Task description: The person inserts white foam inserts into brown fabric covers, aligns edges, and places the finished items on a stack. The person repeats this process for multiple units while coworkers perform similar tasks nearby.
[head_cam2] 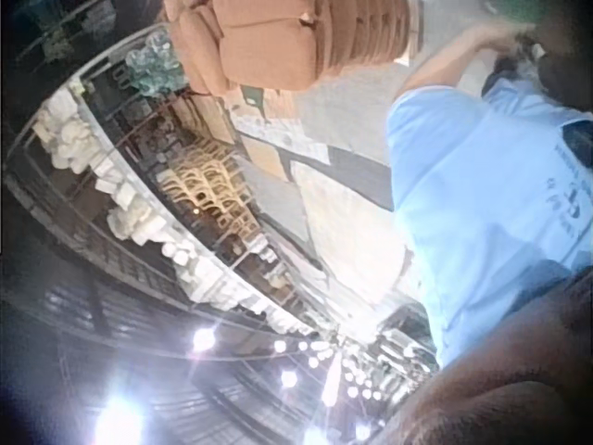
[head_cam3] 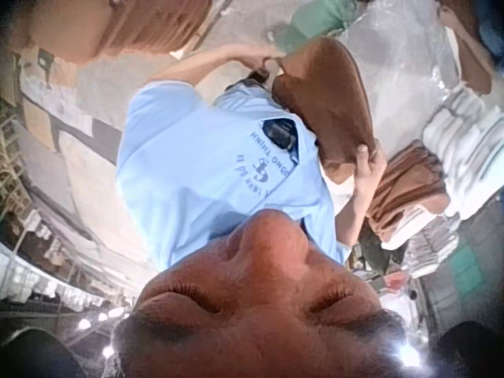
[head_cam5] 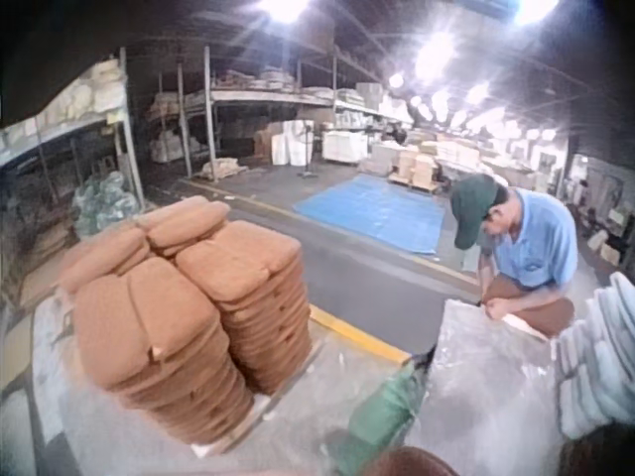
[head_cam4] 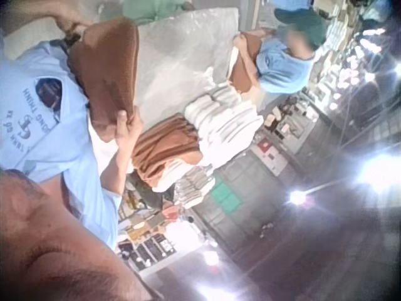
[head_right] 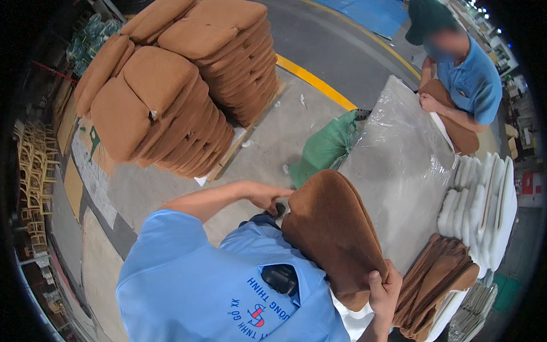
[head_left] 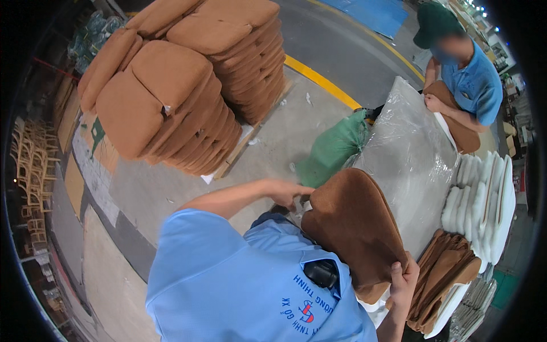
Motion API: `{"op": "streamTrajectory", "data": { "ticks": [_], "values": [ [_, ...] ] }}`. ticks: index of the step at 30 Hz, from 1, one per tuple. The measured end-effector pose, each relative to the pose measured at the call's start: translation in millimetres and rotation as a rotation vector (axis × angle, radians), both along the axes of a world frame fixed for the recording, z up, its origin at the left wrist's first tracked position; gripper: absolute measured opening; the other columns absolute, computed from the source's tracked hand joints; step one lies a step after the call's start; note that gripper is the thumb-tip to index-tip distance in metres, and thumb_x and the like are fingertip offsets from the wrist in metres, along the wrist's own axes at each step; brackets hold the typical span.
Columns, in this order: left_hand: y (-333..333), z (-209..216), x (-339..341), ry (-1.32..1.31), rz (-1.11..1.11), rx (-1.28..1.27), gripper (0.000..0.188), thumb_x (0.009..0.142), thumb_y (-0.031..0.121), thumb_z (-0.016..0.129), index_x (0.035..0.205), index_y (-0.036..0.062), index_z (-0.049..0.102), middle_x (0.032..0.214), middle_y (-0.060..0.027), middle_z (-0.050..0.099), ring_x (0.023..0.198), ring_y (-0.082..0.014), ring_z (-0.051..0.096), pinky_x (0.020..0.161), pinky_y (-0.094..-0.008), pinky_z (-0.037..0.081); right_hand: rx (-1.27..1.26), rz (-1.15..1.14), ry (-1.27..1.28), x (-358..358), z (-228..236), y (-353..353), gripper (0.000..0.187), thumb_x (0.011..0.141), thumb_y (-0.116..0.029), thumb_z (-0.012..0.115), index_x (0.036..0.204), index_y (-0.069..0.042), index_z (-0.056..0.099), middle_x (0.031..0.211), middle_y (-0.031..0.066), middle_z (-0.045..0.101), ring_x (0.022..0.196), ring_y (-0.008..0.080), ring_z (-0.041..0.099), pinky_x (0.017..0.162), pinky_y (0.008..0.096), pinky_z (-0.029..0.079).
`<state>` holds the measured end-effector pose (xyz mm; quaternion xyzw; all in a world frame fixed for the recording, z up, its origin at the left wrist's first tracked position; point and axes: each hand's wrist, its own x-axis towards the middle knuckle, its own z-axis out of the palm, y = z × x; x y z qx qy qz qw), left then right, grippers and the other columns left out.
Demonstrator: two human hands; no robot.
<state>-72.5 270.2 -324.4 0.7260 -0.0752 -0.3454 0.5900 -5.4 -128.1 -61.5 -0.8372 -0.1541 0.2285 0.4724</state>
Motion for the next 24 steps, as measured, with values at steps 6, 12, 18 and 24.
{"op": "streamTrajectory", "data": {
  "ticks": [6,12,18,24],
  "values": [
    [-60.2,-17.3,-1.5,0.104,0.038,-0.396,0.057,0.091,-0.004,0.074,0.145,0.0099,0.061,0.128,-0.0028,0.070,0.116,-0.0150,0.065,0.096,-0.0326,0.055,-0.084,-0.068,-0.252,-5.9,4.9,-8.4,0.037,0.105,-0.033,0.069,0.112,0.003,0.071,0.082,0.0009,0.063,0.075,0.0099,0.054,0.069,0.0271,0.044],
    [-64.0,-23.4,8.6,0.019,0.167,-0.293,0.056,0.088,0.002,0.080,0.141,0.0106,0.063,0.117,-0.0041,0.072,0.106,-0.0145,0.068,0.087,-0.0310,0.058,-0.190,0.141,-0.509,-23.6,44.8,-42.3,0.033,0.102,-0.028,0.070,0.111,0.003,0.072,0.092,0.0147,0.072,0.082,0.0238,0.068,0.079,0.0339,0.052],
    [-60.6,-7.7,13.0,0.096,0.154,-0.338,0.058,0.088,0.004,0.084,0.141,0.0094,0.062,0.126,-0.0043,0.069,0.120,-0.0178,0.063,0.107,-0.0346,0.052,-0.255,0.366,-0.610,-56.5,70.1,-43.0,0.024,0.094,-0.023,0.079,0.106,-0.003,0.075,0.099,0.0151,0.072,0.089,0.0312,0.069,0.081,0.0387,0.053],
    [-70.2,0.2,5.9,-0.248,0.242,-0.243,0.060,0.088,0.006,0.084,0.143,0.0099,0.061,0.137,-0.0115,0.063,0.128,-0.0270,0.061,0.111,-0.0396,0.049,-0.489,0.275,0.215,-48.8,84.2,-17.3,0.051,0.095,-0.039,0.079,0.127,-0.001,0.067,0.109,0.0148,0.073,0.102,0.0260,0.069,0.089,0.0388,0.052]
  ]
}}
